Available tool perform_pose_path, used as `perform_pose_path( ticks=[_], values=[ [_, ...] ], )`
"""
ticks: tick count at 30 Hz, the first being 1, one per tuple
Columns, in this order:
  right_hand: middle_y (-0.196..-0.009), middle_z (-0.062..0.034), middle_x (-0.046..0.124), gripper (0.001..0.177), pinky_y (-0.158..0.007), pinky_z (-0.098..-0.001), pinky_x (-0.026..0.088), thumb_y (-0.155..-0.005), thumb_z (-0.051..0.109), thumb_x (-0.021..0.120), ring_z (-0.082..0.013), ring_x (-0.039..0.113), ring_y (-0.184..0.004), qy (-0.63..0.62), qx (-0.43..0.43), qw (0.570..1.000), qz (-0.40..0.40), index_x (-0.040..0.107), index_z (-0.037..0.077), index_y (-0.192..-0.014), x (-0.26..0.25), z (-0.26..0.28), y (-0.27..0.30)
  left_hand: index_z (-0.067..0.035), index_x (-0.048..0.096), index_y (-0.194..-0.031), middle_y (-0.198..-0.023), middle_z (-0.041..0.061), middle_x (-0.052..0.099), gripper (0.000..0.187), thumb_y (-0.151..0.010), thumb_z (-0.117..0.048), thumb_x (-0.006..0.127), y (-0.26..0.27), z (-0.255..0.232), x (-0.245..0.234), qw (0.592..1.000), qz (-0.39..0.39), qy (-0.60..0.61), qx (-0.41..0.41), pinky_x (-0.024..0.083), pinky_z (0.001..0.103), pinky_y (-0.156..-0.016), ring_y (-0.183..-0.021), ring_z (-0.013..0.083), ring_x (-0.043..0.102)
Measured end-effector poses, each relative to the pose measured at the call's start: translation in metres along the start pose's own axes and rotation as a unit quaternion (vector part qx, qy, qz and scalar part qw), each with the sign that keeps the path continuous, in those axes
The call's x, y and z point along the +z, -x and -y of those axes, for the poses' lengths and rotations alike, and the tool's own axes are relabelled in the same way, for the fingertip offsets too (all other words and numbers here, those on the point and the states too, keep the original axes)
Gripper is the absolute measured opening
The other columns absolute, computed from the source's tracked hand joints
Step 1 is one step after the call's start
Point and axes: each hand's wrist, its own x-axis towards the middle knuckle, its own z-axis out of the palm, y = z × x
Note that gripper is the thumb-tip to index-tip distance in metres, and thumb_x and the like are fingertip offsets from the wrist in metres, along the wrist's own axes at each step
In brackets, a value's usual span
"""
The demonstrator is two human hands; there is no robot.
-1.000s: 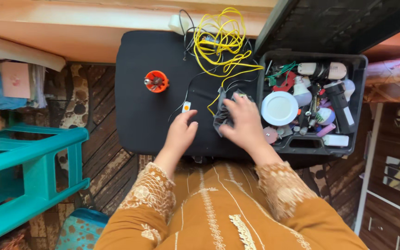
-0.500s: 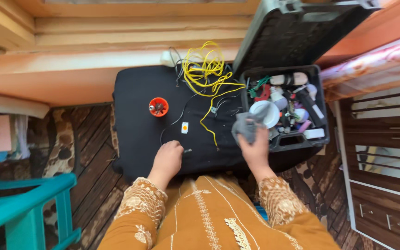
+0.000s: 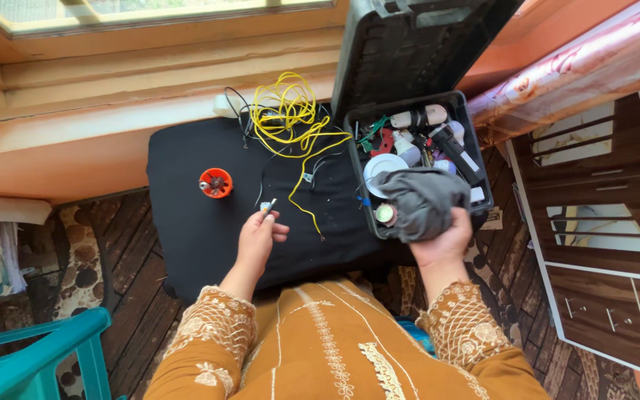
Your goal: The person cleans a black cable using a grey cloth, wiping it thoroughly. They then pick up a yellow cable and wipe it with the same cloth. The task involves handling cables and a cleaning cloth on a table with a toolbox.
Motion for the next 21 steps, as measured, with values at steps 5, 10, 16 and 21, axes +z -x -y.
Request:
perform_pose_path(
  ticks=[5,10,16,21],
  values=[
    [-0.139,-0.0148,0.063,0.062,-0.107,-0.0483,0.049,-0.086,0.037,0.043,-0.0303,0.062,-0.130,-0.024,-0.052,0.995,-0.086,0.060,0.008,-0.138,0.000,0.048,-0.004,-0.005,0.066,-0.105,-0.068,0.005,0.060,0.019,-0.100,-0.020,0.056,0.016,-0.011,-0.011,0.998,-0.045,-0.040,-0.027,0.040,0.026,-0.051,-0.053,0.0095,0.050],
    [-0.141,-0.0170,0.064,0.063,-0.111,-0.0524,0.050,-0.086,0.033,0.045,-0.0357,0.061,-0.132,-0.082,-0.075,0.993,0.027,0.061,0.002,-0.137,-0.018,0.074,-0.018,-0.004,0.061,-0.090,-0.069,0.002,0.061,0.016,-0.093,-0.016,0.071,0.016,-0.009,0.001,1.000,-0.028,-0.007,-0.007,0.041,0.024,-0.052,-0.056,0.0072,0.052],
    [-0.140,-0.0164,0.064,0.062,-0.112,-0.0522,0.049,-0.086,0.033,0.045,-0.0356,0.060,-0.133,-0.064,-0.085,0.994,0.009,0.061,0.001,-0.136,-0.043,0.093,-0.011,0.001,0.062,-0.101,-0.087,0.005,0.067,0.027,-0.088,-0.014,0.079,-0.027,0.008,0.098,0.997,0.066,0.004,0.038,0.049,0.025,-0.060,-0.065,0.0095,0.059],
    [-0.141,-0.0167,0.064,0.064,-0.115,-0.0513,0.048,-0.086,0.033,0.046,-0.0350,0.060,-0.134,-0.054,-0.111,0.992,-0.033,0.060,0.001,-0.139,-0.060,0.130,0.006,-0.004,0.055,-0.135,-0.105,0.006,0.068,0.061,-0.079,-0.013,0.079,-0.068,0.019,0.181,0.997,0.035,-0.072,0.004,0.051,0.029,-0.058,-0.065,0.0121,0.061]
  ],
)
